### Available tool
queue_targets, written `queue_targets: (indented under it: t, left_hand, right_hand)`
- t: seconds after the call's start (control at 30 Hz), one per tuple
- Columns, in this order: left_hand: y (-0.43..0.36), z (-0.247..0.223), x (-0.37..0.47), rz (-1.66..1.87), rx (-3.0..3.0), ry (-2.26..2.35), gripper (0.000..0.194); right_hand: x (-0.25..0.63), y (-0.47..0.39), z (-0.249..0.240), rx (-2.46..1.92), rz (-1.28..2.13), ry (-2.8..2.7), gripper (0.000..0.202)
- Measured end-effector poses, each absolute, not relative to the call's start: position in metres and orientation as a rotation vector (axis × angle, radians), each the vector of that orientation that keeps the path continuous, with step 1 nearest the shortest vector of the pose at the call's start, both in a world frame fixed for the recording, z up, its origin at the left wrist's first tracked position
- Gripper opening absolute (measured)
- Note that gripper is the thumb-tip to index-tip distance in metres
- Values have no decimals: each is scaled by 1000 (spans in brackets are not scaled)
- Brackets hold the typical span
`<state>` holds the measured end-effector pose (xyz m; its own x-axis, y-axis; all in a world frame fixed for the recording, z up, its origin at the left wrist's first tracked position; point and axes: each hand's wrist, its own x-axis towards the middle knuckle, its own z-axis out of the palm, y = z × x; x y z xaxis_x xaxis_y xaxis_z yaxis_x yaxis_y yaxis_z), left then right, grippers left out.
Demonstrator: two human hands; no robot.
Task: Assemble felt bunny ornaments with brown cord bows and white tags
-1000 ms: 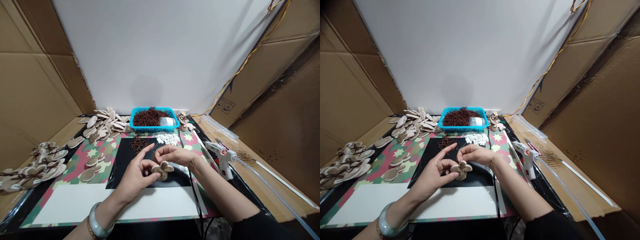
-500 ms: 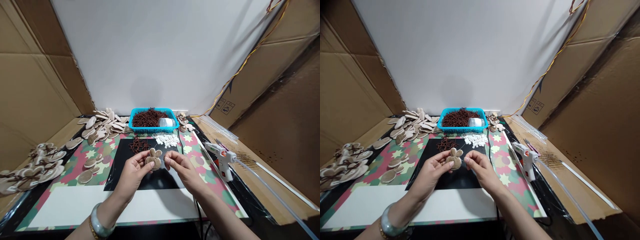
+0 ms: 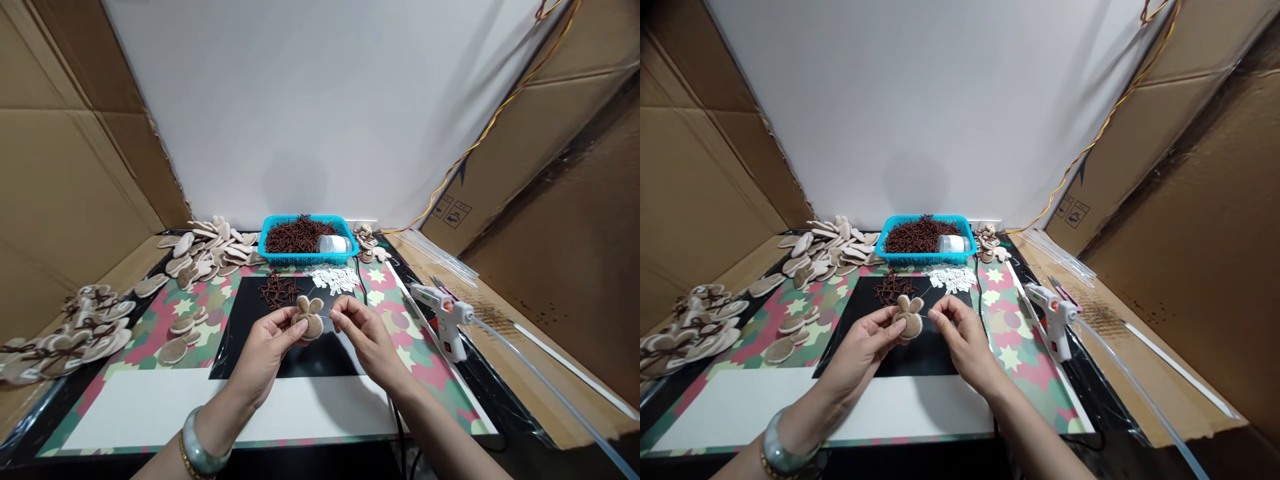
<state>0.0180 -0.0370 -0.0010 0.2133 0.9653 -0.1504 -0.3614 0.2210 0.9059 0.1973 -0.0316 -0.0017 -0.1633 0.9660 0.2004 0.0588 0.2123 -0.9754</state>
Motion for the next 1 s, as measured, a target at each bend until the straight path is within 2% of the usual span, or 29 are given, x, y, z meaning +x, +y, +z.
queue_targets:
  t: [0.17, 0.3, 0.37, 0.43, 0.53, 0.6, 0.7, 0.87, 1.0]
  left_hand:
    - [-39, 8, 13, 920, 1168, 829, 25]
    - [-36, 14, 11, 850, 1634, 1002, 9]
    - [-32, 12, 12, 894, 1702, 1140, 10]
    - [-29, 8, 13, 949, 1605, 1226, 9]
    - [-27, -1, 16, 1090, 1311, 1204, 12]
    - [-29, -6, 19, 1169, 1107, 1116, 17]
    - [-36, -11, 25, 1198, 866, 989, 24]
    - [-44, -15, 32, 1236, 742, 905, 26]
    - [-46, -16, 36, 1290, 749, 894, 25]
  right_hand:
    - [207, -10, -10, -918, 1458, -1485, 37]
    - [207, 5, 5, -862, 1681, -1793, 35]
    - [200, 5, 16, -941, 1446, -2008, 29]
    - [190, -3, 22, -1044, 899, -2177, 23]
    - [177, -18, 15, -992, 99, -2219, 26]
    - [174, -25, 4, -908, -131, -2195, 27]
    - [176, -29, -10, -869, -118, -2086, 20]
    - [179, -32, -14, -979, 350, -1844, 16]
    - [181, -33, -13, -895, 230, -1918, 15]
